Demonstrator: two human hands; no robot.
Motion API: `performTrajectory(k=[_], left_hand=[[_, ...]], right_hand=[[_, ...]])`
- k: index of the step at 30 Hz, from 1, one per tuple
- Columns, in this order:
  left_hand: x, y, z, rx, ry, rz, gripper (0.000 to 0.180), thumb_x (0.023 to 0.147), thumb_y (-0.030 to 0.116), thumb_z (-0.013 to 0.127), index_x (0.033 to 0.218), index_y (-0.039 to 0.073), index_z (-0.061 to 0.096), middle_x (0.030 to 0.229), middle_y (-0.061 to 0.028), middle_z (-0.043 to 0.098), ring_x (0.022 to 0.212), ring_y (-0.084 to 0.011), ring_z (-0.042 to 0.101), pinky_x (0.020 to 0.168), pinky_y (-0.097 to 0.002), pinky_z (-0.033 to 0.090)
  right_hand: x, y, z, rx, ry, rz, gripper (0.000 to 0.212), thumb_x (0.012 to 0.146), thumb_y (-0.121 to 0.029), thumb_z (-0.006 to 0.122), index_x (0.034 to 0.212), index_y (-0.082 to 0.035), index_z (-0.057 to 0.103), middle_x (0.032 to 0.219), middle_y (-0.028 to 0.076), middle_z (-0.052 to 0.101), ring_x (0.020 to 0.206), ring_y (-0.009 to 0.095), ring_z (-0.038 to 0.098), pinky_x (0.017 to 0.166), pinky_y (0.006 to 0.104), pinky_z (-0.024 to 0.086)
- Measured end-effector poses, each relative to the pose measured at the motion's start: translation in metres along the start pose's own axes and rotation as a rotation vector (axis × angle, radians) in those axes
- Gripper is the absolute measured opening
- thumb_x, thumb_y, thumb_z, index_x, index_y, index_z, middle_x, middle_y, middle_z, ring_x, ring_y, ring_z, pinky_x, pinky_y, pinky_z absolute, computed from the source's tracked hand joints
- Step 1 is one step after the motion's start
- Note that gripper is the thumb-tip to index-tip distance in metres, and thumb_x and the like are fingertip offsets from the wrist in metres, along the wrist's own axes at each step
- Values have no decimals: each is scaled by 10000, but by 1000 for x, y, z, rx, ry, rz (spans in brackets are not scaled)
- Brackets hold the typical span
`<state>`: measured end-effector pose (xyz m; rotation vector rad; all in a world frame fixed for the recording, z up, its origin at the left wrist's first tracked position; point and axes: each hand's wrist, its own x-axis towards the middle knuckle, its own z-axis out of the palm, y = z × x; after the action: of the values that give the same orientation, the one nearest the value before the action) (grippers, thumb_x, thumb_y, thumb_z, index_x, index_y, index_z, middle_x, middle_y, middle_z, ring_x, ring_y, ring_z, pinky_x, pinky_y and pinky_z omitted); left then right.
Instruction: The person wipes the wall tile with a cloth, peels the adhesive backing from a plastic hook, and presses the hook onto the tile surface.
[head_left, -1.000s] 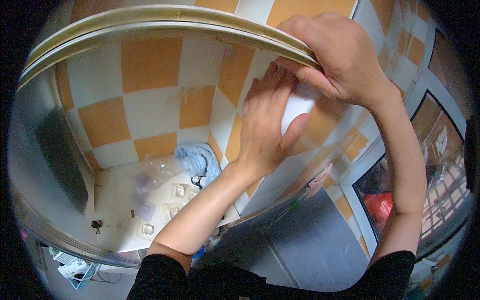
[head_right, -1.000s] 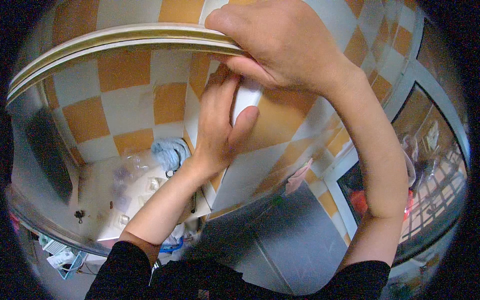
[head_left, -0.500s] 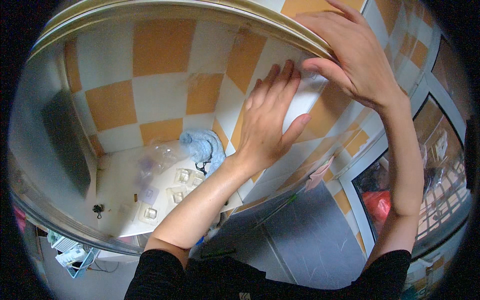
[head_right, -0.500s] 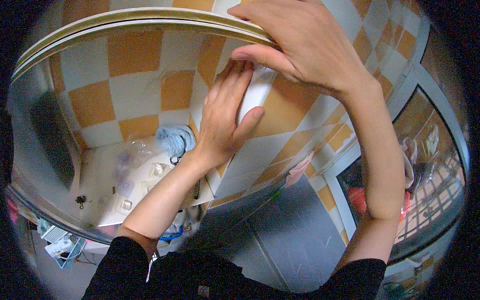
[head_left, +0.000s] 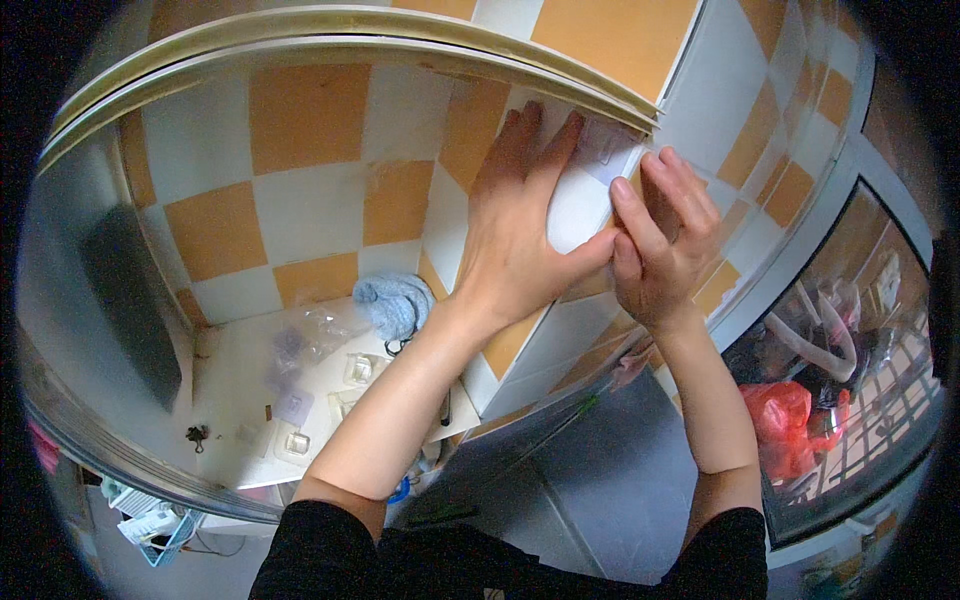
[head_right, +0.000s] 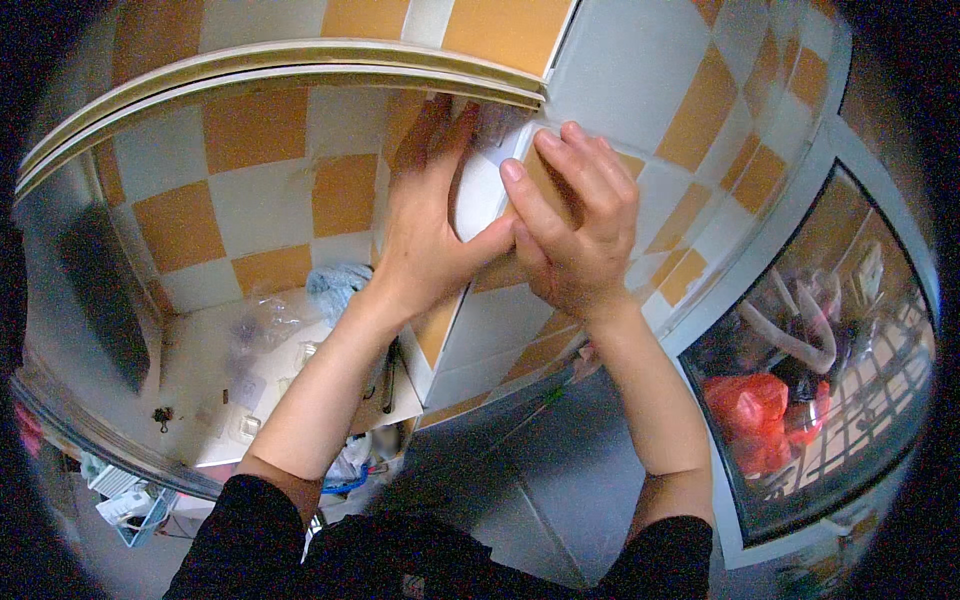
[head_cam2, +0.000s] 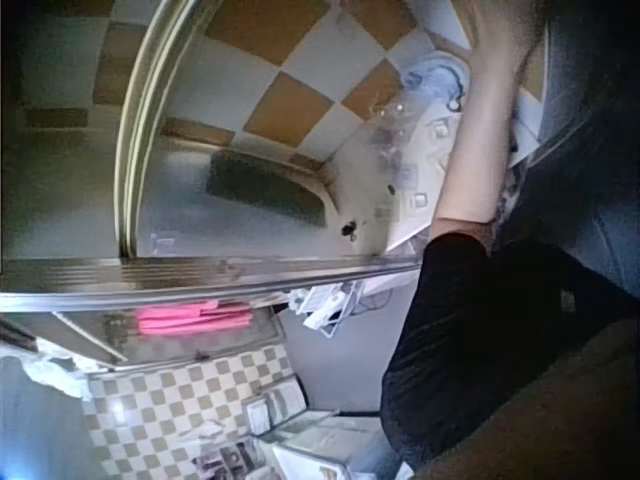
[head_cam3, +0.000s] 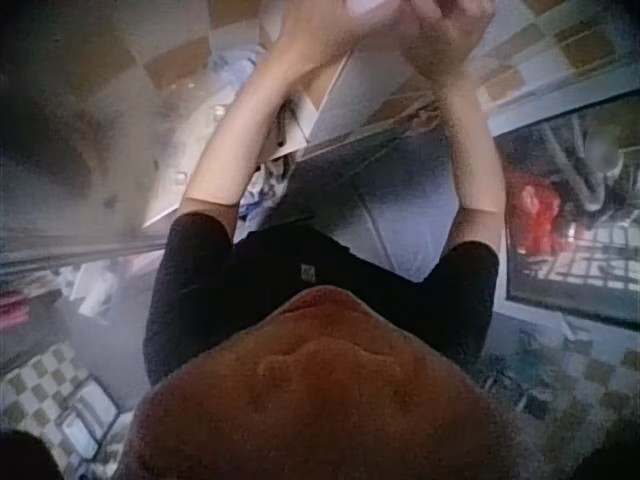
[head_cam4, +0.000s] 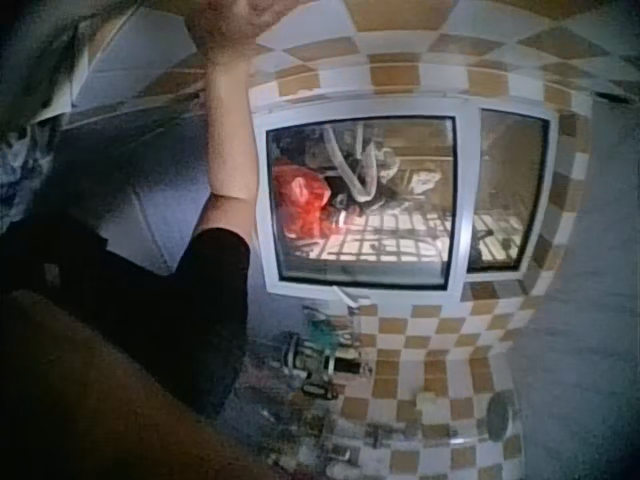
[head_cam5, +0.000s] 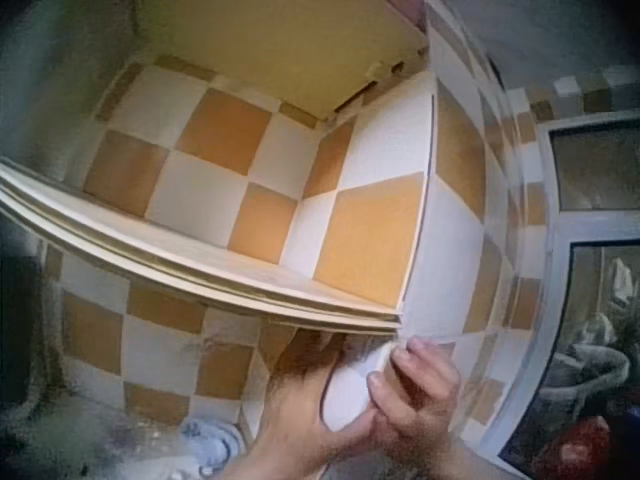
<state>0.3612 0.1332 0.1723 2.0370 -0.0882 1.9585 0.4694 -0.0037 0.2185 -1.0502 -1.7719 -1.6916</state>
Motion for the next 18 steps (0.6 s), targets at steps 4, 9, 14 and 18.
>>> performTrajectory(k=[4,9,14,18], left_hand=[[-23,16,-15,89,-87,-85,876,751,386,785,1487,69,433,1498,-326,358,1362,-510,375,1125,-544,328],[-27,16,-18,59,-89,-73,931,755,347,781,1513,26,346,1491,-320,360,1368,-500,365,1133,-543,309],[5,9,-8,89,-62,27,955,735,355,774,1496,-12,329,1478,-316,377,1361,-485,370,1142,-539,295],[11,10,-6,52,-21,70,891,723,349,776,1455,2,406,1450,-313,410,1348,-483,383,1130,-538,316]], right_hand=[[-10,-8,20,49,134,38,379,937,-280,595,1307,-200,607,1357,144,556,1307,383,508,1109,553,384],[-15,-2,28,103,187,26,324,1002,-278,506,1300,-176,578,1370,160,558,1317,388,514,1125,567,365],[-14,-4,32,143,228,44,265,1027,-201,457,1248,-164,599,1363,149,578,1310,370,528,1135,563,360],[-16,-2,29,116,216,44,272,1021,-188,460,1245,-159,611,1372,139,581,1310,363,532,1133,553,370]])
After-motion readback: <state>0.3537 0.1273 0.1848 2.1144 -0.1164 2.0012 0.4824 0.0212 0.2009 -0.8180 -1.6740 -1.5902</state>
